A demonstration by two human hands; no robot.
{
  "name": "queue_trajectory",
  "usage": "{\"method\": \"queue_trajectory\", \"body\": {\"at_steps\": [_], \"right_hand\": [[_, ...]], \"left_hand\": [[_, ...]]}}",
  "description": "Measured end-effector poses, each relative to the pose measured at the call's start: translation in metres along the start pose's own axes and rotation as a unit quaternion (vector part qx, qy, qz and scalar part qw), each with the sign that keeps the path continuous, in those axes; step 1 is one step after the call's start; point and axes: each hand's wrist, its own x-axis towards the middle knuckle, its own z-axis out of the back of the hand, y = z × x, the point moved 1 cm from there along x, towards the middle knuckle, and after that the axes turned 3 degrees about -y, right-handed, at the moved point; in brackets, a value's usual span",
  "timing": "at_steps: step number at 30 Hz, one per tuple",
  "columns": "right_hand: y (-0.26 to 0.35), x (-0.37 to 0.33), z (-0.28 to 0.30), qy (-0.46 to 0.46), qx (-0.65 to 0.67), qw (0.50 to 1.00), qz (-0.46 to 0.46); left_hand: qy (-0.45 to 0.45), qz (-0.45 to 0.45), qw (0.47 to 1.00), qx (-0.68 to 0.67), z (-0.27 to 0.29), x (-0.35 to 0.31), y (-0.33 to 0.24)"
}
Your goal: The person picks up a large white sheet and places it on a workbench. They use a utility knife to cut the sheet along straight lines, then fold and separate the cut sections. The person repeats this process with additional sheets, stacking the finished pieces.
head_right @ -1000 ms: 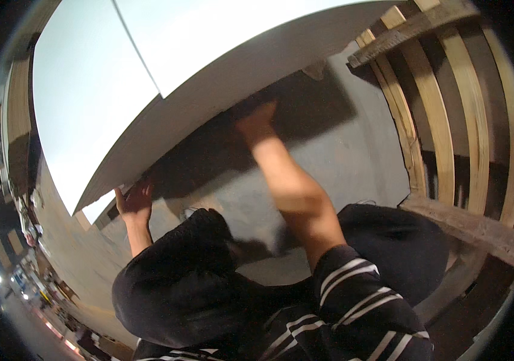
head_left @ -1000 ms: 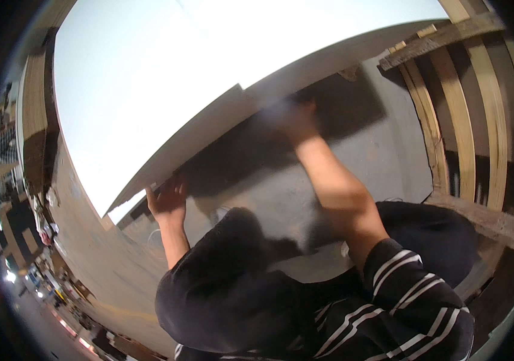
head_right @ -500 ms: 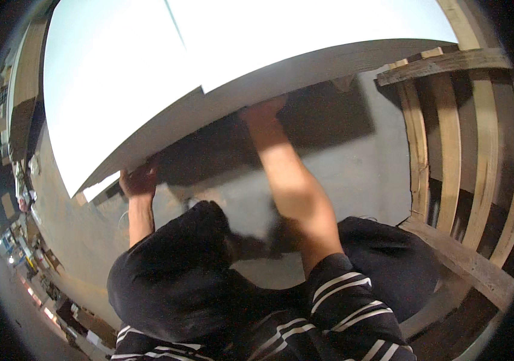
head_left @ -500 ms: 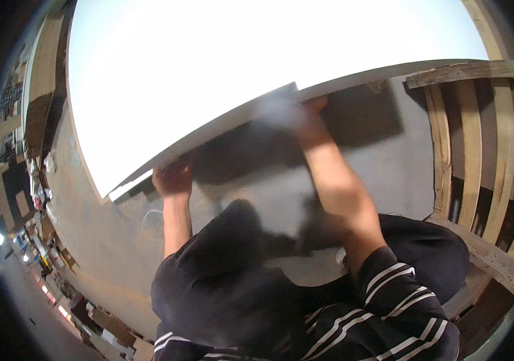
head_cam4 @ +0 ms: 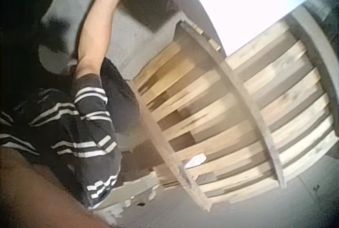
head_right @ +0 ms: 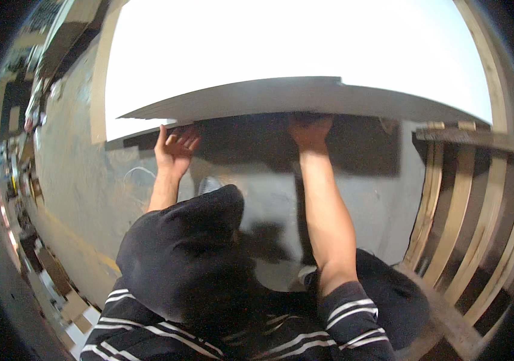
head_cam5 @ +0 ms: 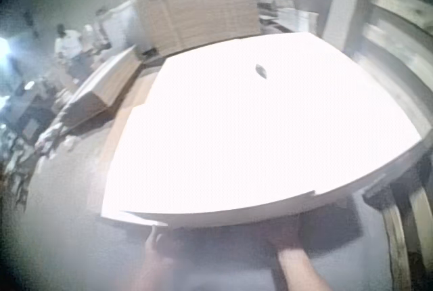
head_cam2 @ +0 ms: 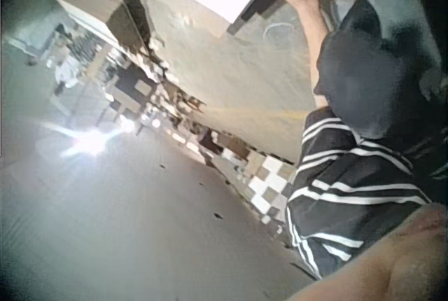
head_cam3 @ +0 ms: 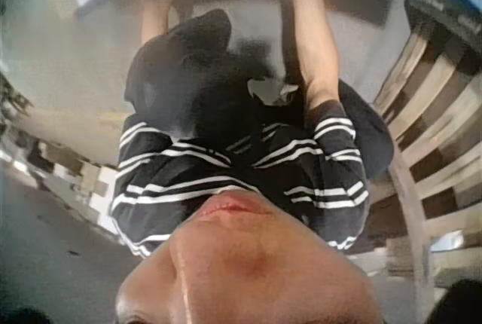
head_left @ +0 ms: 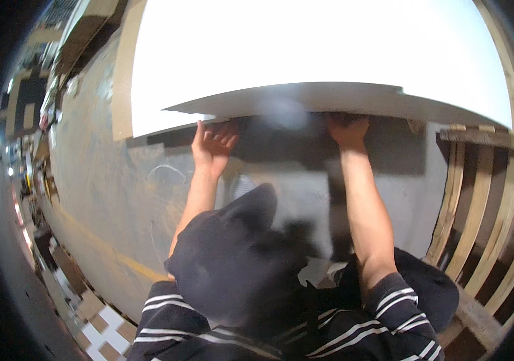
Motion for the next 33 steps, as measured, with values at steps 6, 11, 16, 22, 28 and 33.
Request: {"method": "queue_trajectory", "body": {"at_steps": [6,11,16,22,28,33], "right_hand": [[-0.033,-0.012,0.031,-0.065,-0.097,0.99,-0.08],[-0.05,-0.007,0.046,-0.11,-0.156,0.977,-0.101],[-0.068,-0.018,0.021,-0.115,-0.132,0.981,-0.083],[-0.073,-0.028,-0.015,0.001,-0.068,0.996,-0.052],[-0.068,-0.026,-0.025,0.044,-0.051,0.995,-0.07],[-0.066,-0.021,-0.017,0.107,-0.297,0.946,0.072]], "left_hand": [[-0.124,-0.083,0.988,-0.026,0.048,-0.003,-0.061],[-0.091,-0.051,0.991,-0.082,0.013,0.027,-0.073],[-0.072,-0.223,0.965,-0.115,-0.021,0.056,-0.066],[-0.09,-0.233,0.963,-0.105,-0.022,0.073,-0.071],[-0.161,-0.223,0.959,-0.07,-0.036,0.07,-0.072],[-0.082,-0.215,0.97,-0.074,-0.032,0.064,-0.071]]}}
